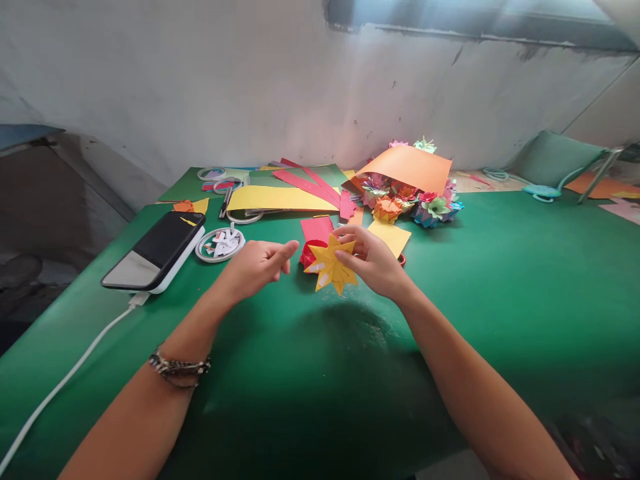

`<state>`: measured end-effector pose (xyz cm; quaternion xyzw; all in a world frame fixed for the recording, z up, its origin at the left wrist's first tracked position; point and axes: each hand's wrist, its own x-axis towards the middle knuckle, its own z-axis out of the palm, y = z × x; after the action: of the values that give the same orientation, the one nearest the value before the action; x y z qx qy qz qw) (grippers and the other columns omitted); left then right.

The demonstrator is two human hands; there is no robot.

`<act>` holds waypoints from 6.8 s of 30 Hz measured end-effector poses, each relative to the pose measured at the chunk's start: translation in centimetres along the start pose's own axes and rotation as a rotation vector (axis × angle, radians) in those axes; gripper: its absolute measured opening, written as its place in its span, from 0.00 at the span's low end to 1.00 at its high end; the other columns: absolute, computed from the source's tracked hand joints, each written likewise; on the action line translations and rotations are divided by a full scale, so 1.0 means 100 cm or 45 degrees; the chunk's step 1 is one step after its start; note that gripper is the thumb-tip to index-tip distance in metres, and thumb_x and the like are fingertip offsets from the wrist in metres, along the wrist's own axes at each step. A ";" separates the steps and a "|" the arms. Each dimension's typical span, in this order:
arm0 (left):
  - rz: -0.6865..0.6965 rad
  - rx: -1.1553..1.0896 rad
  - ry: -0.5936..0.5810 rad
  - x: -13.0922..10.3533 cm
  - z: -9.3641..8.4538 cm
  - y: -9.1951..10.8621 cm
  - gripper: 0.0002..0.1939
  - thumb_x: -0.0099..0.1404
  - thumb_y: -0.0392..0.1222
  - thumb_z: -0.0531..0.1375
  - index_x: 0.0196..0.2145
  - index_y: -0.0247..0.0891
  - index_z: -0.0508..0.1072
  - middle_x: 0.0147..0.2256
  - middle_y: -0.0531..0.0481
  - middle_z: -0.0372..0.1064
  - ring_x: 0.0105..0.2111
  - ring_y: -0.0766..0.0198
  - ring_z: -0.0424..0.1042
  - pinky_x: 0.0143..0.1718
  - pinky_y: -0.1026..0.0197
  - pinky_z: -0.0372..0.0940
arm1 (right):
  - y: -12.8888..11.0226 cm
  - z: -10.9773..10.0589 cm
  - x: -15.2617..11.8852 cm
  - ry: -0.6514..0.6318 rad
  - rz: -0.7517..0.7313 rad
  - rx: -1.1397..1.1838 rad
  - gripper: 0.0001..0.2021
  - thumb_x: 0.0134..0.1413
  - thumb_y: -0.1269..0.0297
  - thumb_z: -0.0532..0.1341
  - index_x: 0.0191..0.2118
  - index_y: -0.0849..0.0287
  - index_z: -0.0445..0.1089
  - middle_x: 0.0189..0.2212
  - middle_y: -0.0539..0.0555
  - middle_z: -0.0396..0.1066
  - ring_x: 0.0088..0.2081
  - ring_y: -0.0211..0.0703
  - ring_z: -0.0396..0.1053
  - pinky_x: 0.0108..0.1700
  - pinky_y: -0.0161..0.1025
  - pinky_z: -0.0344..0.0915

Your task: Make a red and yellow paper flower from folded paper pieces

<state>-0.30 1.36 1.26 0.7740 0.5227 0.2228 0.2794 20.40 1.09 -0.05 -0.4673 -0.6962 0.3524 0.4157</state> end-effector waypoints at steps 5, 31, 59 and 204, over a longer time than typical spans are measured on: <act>0.073 0.493 -0.053 -0.003 -0.021 -0.039 0.14 0.50 0.51 0.58 0.28 0.38 0.70 0.29 0.48 0.68 0.30 0.60 0.67 0.29 0.63 0.60 | 0.000 -0.009 0.000 -0.362 0.066 -0.127 0.11 0.50 0.67 0.55 0.42 0.60 0.63 0.27 0.49 0.64 0.25 0.32 0.61 0.24 0.31 0.59; 0.619 -0.546 0.337 -0.013 0.021 0.017 0.06 0.61 0.40 0.56 0.32 0.37 0.72 0.27 0.52 0.67 0.28 0.70 0.66 0.28 0.68 0.63 | -0.021 0.035 -0.018 0.258 -0.632 0.076 0.16 0.51 0.70 0.58 0.47 0.52 0.63 0.39 0.53 0.63 0.39 0.36 0.67 0.40 0.37 0.71; 0.788 0.122 0.614 -0.013 0.035 0.017 0.03 0.60 0.33 0.53 0.33 0.38 0.62 0.27 0.54 0.65 0.26 0.70 0.65 0.28 0.68 0.62 | -0.029 0.034 -0.022 0.538 -0.718 -0.221 0.05 0.51 0.74 0.56 0.30 0.57 0.64 0.31 0.51 0.66 0.36 0.37 0.66 0.37 0.38 0.68; 0.179 -0.417 -0.036 -0.010 0.036 0.015 0.16 0.60 0.50 0.51 0.25 0.35 0.69 0.24 0.51 0.68 0.26 0.67 0.64 0.29 0.64 0.60 | -0.015 0.011 -0.019 -0.054 -0.499 -0.853 0.10 0.58 0.62 0.53 0.45 0.55 0.62 0.28 0.49 0.72 0.36 0.42 0.65 0.39 0.42 0.46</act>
<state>2.68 -0.78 -0.48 0.7559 0.4202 0.3131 0.3926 19.26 -1.28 0.35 -0.4278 -0.8573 0.0291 0.2850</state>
